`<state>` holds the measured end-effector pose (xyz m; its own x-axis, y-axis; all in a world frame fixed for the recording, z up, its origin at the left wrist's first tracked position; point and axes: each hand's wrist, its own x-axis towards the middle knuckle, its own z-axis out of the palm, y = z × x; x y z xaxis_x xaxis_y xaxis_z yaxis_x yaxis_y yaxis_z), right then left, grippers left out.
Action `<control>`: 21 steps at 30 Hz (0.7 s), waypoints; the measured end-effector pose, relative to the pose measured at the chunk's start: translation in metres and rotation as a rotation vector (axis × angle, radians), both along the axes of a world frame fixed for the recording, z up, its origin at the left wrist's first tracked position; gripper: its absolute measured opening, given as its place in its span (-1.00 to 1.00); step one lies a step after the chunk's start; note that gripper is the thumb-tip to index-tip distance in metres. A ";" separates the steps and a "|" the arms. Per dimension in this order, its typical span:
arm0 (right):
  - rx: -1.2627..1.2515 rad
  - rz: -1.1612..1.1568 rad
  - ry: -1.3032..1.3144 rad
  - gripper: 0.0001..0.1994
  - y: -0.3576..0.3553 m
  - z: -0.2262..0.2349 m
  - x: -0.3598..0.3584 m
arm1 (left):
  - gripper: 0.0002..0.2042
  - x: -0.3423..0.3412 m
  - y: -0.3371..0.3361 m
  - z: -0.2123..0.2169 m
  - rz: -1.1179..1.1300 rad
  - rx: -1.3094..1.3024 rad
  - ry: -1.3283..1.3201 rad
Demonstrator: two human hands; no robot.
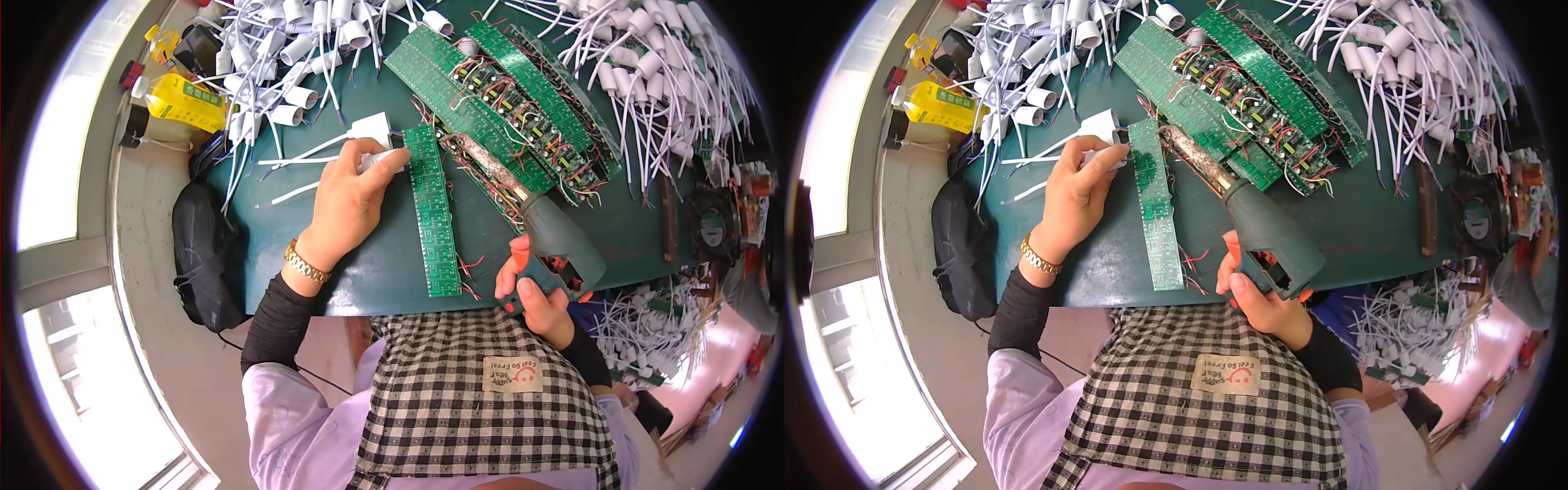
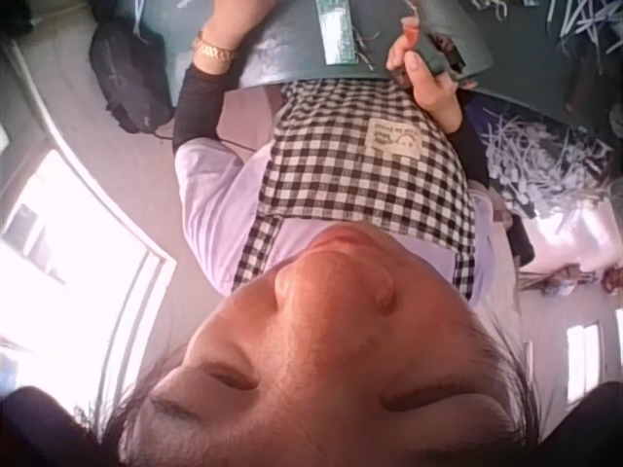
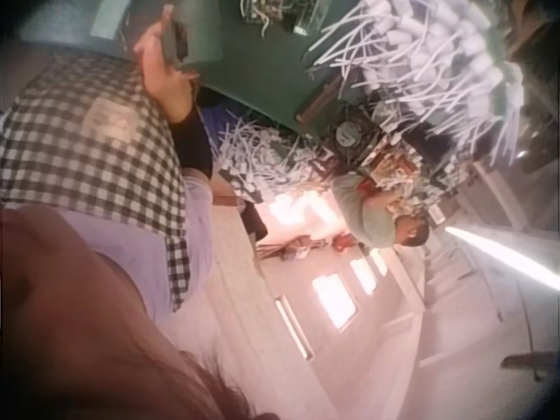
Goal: The person applies hot glue to electronic components using a hot glue gun, then attaches the components to circuit boards.
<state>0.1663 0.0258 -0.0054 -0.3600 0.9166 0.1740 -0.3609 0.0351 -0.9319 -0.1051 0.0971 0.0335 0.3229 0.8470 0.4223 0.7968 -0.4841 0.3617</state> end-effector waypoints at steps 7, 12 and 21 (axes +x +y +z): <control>0.016 -0.017 0.007 -0.59 0.001 0.002 -0.001 | -0.75 -0.001 0.004 -0.018 -0.079 0.049 0.033; 0.013 -0.038 0.023 -0.59 0.000 -0.001 -0.002 | -0.79 -0.001 0.004 -0.015 -0.109 -0.045 -0.111; 0.009 -0.021 0.017 -0.58 0.001 -0.002 -0.002 | -0.83 -0.007 0.012 -0.004 -0.207 -0.126 -0.134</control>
<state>0.1645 0.0265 -0.0070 -0.3376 0.9222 0.1885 -0.3762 0.0514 -0.9251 -0.1122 0.1087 0.0296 0.4429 0.8176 0.3679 0.6267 -0.5758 0.5251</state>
